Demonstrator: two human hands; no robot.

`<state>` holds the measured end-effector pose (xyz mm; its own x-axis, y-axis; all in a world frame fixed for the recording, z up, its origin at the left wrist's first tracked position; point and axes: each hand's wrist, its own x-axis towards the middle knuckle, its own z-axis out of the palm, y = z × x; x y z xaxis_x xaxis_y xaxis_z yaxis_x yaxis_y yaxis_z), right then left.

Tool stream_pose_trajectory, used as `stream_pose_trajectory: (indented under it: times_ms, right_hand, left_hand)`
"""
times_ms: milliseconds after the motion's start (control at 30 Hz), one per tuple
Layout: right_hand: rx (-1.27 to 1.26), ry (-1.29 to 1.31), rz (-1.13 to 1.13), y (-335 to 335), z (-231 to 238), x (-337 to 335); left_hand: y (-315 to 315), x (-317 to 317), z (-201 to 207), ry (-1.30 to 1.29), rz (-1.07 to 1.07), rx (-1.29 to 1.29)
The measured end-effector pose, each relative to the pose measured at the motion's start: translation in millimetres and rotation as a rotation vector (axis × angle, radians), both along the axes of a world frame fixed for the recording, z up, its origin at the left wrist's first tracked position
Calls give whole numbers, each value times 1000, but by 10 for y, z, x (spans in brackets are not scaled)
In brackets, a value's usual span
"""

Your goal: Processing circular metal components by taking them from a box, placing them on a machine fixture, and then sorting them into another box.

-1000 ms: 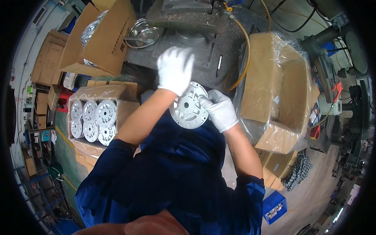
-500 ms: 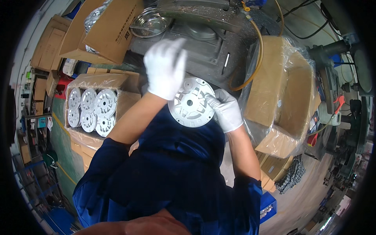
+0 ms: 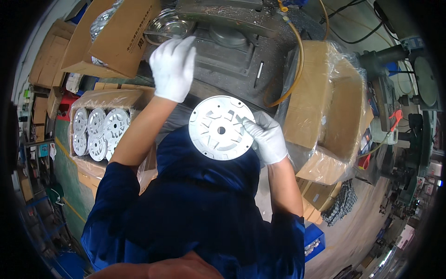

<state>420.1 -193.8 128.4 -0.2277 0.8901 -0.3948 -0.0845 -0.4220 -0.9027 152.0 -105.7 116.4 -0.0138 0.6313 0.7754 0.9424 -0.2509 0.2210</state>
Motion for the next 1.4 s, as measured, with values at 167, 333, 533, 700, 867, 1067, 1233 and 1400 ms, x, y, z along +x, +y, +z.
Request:
stream_pose_trajectory:
  times_ms: [167,333,533,700,867,1067,1233,1400]
  right_hand:
    - [-12,85,-62,86,53,42]
    - [26,-124,-74,180,130,336]
    - [160,-55,-229,263,366,1043]
    - [374,-348,-500,406,766,1791]
    - [398,-1108,-418,1058,987,2678]
    - [133,-1406,-221,2129,-78,3349]
    - [-182,-1121,-328,2670,-1130,3628]
    - [-218,-1019,-417,3080,-1949,3430]
  left_hand:
    - [-233,-47,-20,-74,40,-77]
    - [-394,-129,-178,-114,65,-194]
    - [-618,-318,-447,-228,1,-332]
    - [-864,-543,-879,-582,-95,-528]
    - [-962,-756,-1129,-689,-60,-799]
    - [-1050,-504,-1043,-359,-170,-859]
    - [-1152,-327,-894,-159,-170,-1020]
    - [-1242,-306,-858,-50,-142,-1138]
